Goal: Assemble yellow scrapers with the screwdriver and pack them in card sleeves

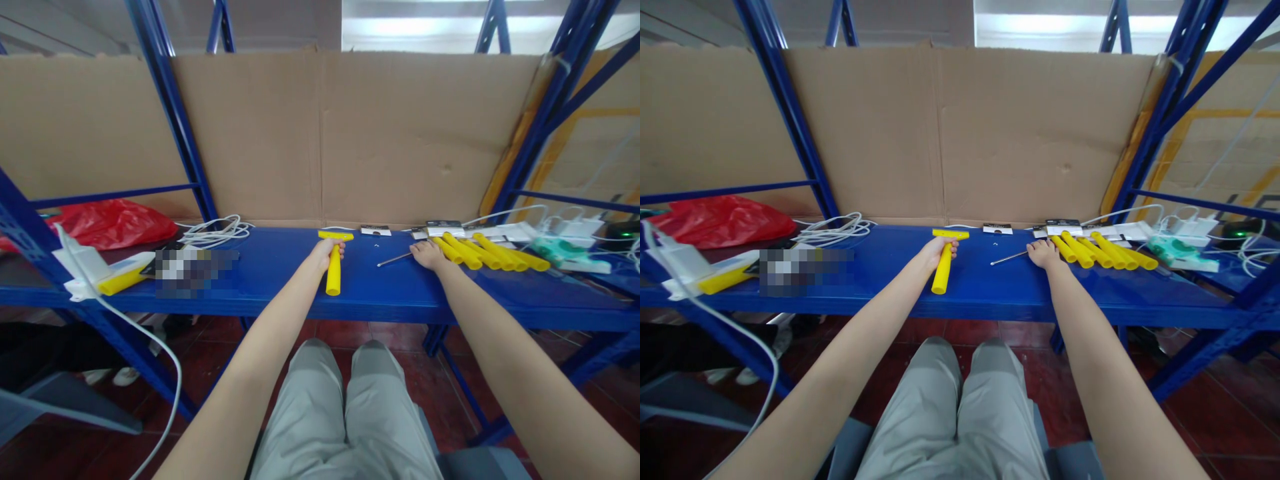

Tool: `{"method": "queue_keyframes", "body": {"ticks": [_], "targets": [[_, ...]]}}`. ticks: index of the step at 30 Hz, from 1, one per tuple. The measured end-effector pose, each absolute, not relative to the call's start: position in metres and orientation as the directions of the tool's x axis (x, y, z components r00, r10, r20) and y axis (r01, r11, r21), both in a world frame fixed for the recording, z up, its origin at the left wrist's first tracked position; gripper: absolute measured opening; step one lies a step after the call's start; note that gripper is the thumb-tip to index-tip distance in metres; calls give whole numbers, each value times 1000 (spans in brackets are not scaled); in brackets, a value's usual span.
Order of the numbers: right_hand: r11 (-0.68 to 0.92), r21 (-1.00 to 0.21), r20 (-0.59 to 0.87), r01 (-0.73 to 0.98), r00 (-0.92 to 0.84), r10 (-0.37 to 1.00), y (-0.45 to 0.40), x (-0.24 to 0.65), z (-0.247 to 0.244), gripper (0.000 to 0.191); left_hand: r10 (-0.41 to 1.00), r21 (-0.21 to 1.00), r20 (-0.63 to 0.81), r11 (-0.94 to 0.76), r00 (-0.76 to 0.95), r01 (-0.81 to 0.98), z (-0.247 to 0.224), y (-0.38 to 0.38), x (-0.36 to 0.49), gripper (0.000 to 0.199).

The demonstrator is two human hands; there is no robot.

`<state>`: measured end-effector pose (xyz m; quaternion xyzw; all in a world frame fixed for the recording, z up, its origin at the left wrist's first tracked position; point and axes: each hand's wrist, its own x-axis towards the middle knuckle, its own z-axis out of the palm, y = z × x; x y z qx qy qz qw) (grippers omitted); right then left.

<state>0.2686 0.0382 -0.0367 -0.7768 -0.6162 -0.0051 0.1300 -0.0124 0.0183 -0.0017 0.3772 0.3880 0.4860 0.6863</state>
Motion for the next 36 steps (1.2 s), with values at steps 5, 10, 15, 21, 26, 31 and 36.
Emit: {"method": "queue_keyframes", "body": {"ticks": [5, 10, 15, 21, 26, 31, 36], "targets": [[-135, -311, 184, 941, 199, 962, 38, 273, -35, 47, 958, 891, -182, 256, 223, -375, -2, 22, -12, 14], [-13, -353, 218, 936, 96, 971, 33, 281, -35, 44, 960, 900, -179, 248, 215, -359, -2, 22, -12, 15], [19, -276, 236, 961, 48, 970, 27, 281, -34, 40, 967, 908, -161, 223, 195, -356, -1, 18, -12, 16], [-50, -182, 286, 982, 101, 953, 18, 269, -28, 37, 972, 923, -149, 204, 184, -327, 1, 14, -11, 18], [33, -195, 344, 980, 37, 938, 15, 263, -25, 35, 972, 955, -210, 228, 110, -190, -4, 17, -8, 15], [117, -215, 457, 970, -7, 889, 20, 265, -26, 29, 975, 973, -215, 219, 54, -70, -6, 17, -6, 14], [176, -222, 578, 959, -16, 816, 24, 269, -28, 28, 975, 978, -208, 208, 77, 9, -7, 17, -7, 13]]}}
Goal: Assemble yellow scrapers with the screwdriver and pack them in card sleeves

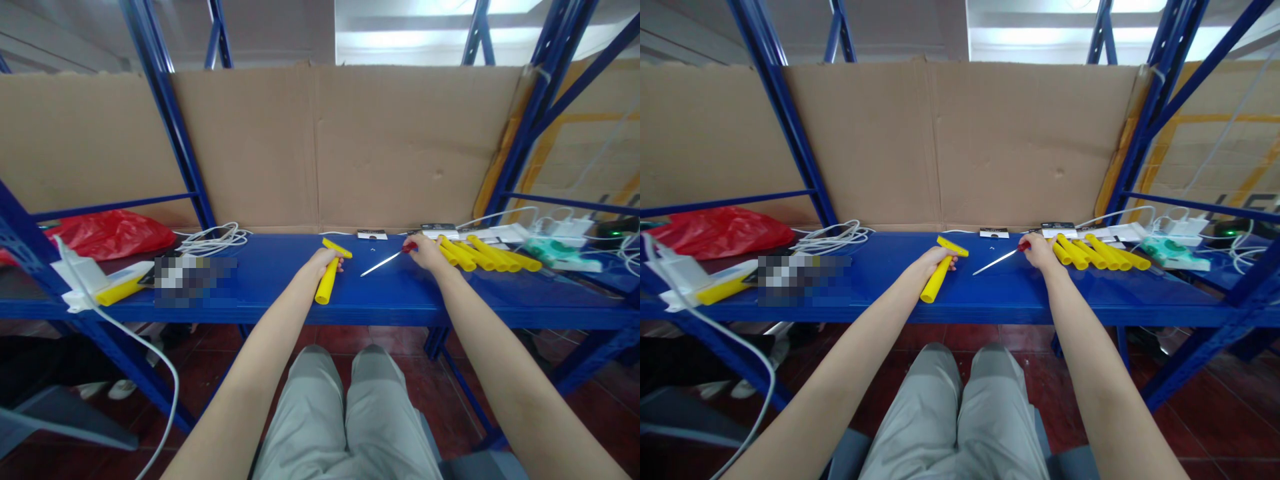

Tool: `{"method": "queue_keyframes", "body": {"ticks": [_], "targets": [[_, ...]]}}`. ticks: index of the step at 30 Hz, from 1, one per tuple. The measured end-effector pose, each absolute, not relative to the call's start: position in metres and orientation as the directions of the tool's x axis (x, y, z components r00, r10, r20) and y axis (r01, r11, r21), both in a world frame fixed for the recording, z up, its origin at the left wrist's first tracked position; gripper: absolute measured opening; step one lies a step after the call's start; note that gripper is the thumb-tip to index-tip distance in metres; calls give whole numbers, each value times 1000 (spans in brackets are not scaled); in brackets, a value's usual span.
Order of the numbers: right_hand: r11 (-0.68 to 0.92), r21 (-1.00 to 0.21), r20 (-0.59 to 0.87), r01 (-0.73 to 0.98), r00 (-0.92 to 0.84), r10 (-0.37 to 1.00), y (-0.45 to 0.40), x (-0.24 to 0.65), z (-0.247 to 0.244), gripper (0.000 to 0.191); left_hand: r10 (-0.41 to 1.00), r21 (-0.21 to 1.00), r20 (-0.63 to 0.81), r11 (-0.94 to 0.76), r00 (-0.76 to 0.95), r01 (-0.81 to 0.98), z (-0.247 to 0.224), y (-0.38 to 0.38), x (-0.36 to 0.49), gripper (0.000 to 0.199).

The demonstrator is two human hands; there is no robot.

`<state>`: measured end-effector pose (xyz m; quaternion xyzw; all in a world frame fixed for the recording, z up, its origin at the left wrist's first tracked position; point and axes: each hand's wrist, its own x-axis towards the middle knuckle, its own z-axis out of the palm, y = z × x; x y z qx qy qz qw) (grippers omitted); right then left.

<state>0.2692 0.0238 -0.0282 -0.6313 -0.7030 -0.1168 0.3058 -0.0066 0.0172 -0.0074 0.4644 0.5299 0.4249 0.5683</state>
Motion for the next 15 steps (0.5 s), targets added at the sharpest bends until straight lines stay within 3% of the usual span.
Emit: {"method": "queue_keyframes", "body": {"ticks": [5, 15], "targets": [[199, -192, 630, 961, -35, 776, 26, 268, -29, 26, 979, 982, -186, 184, 78, 38, -13, 23, -8, 11], [108, -222, 587, 969, 44, 808, 25, 267, -28, 26, 977, 981, -193, 190, 88, 45, -8, 16, -6, 13]]}}
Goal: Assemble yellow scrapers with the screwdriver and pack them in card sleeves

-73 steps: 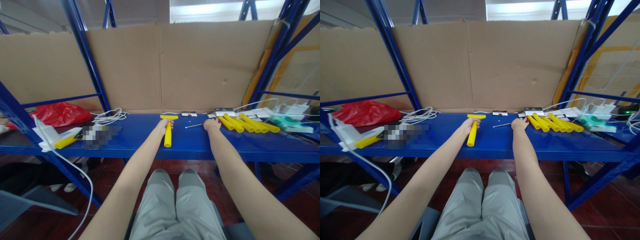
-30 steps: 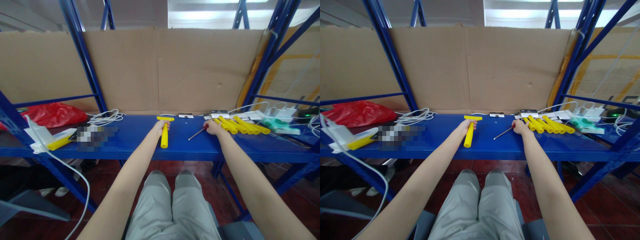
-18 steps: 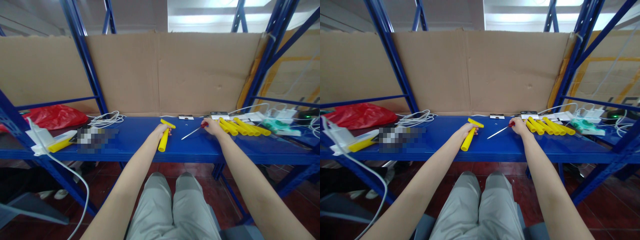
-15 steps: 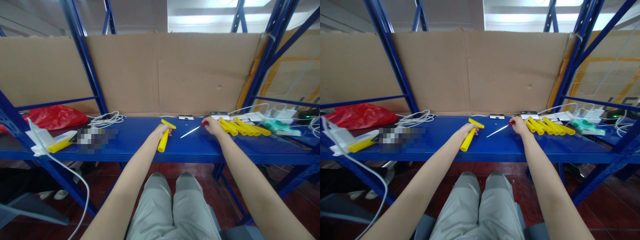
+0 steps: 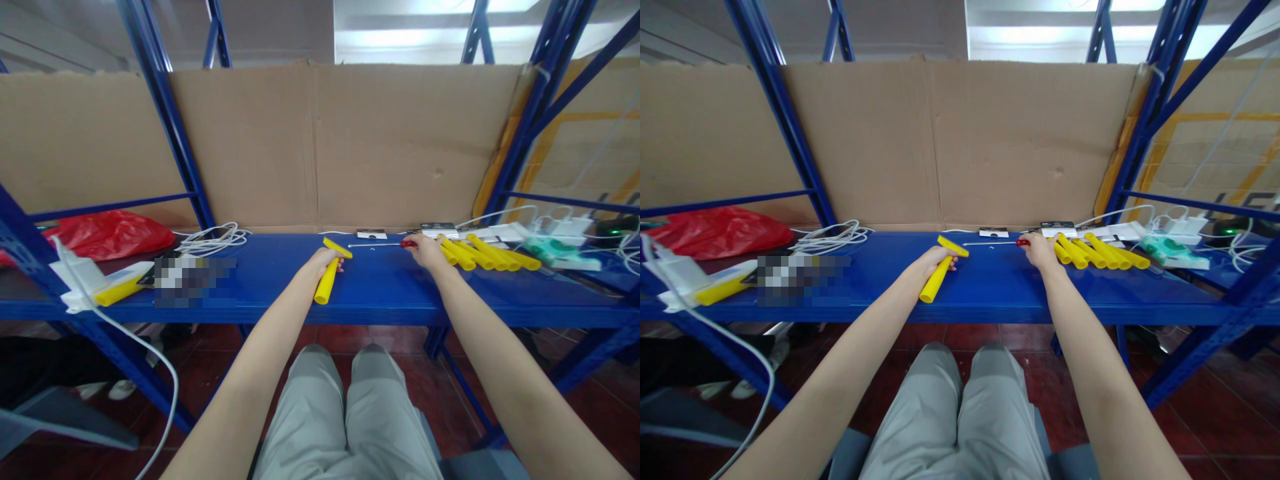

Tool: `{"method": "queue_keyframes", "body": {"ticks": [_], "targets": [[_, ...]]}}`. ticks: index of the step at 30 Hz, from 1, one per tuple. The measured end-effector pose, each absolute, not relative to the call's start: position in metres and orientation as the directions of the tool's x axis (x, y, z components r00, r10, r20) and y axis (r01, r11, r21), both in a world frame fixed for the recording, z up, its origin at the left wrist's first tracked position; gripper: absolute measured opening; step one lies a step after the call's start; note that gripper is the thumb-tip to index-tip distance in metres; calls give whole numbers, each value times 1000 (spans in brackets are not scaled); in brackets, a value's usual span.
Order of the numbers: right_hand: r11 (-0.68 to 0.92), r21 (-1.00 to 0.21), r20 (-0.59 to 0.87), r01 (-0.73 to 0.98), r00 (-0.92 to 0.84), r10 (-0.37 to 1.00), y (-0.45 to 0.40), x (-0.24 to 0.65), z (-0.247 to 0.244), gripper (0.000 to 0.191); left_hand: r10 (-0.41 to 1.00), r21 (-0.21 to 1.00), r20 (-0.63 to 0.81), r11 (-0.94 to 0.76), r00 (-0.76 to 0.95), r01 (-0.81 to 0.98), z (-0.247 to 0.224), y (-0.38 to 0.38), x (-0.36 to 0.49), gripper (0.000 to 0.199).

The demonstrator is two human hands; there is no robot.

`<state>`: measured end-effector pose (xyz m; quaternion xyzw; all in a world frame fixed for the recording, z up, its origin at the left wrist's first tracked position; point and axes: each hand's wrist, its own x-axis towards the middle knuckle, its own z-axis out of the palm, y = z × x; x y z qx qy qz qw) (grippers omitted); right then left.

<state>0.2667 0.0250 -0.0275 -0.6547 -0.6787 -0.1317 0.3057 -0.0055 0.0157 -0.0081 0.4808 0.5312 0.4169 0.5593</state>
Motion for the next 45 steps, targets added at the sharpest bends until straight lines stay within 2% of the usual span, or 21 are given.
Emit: {"method": "queue_keyframes", "body": {"ticks": [18, 36, 45], "targets": [[92, -191, 544, 977, 27, 838, 21, 263, -27, 26, 980, 986, -168, 166, 104, 33, -10, 16, -6, 12], [2, -193, 368, 981, 70, 927, 18, 261, -27, 27, 981, 986, -163, 158, 107, 51, -7, 10, -5, 11], [-34, -198, 361, 980, 105, 927, 18, 262, -25, 28, 981, 985, -166, 161, 99, 65, -7, 11, -5, 12]]}}
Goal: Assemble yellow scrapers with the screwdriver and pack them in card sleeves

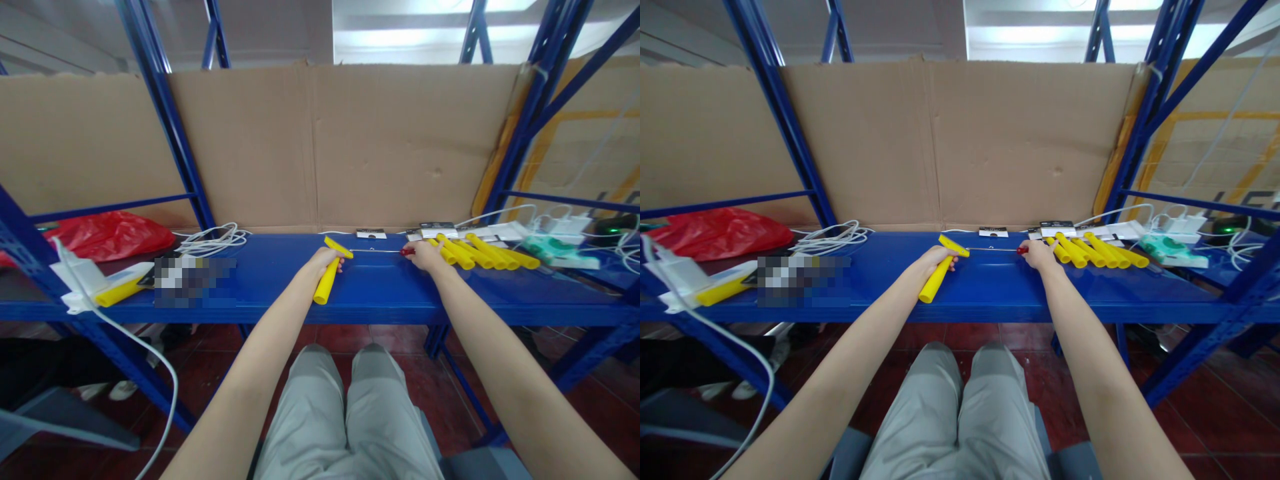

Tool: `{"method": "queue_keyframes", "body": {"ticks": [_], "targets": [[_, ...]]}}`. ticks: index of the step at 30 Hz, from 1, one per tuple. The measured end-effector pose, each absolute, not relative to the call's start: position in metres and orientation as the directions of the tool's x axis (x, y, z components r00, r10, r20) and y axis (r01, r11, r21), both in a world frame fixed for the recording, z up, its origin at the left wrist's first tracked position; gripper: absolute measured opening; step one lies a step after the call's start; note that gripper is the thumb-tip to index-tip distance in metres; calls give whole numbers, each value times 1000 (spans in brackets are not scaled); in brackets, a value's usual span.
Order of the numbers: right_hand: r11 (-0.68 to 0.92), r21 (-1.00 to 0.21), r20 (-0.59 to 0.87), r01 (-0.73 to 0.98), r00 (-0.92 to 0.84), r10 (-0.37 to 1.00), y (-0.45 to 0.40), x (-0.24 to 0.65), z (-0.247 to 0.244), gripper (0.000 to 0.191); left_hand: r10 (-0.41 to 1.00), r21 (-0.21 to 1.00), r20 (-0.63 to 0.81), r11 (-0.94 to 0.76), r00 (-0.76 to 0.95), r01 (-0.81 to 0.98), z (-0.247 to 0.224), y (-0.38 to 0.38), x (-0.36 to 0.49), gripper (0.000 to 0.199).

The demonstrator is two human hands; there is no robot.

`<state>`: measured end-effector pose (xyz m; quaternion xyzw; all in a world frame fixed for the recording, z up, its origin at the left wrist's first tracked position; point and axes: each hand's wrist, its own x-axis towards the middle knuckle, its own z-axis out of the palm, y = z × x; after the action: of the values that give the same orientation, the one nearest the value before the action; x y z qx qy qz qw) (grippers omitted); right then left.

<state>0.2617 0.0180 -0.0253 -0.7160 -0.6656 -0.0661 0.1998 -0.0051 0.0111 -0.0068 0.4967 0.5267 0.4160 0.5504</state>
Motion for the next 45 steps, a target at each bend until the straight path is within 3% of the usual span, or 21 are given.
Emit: {"method": "queue_keyframes", "body": {"ticks": [12, 31, 45], "targets": [[47, -213, 418, 976, 47, 907, 20, 261, -27, 25, 983, 985, -170, 167, 67, 53, -7, 12, -4, 13], [16, -201, 367, 979, 60, 928, 14, 256, -23, 28, 985, 987, -151, 147, 78, 64, -7, 9, -3, 13], [2, -196, 316, 981, 61, 947, 18, 259, -25, 29, 995, 964, -91, 76, 47, 255, -5, 6, 0, 11]]}}
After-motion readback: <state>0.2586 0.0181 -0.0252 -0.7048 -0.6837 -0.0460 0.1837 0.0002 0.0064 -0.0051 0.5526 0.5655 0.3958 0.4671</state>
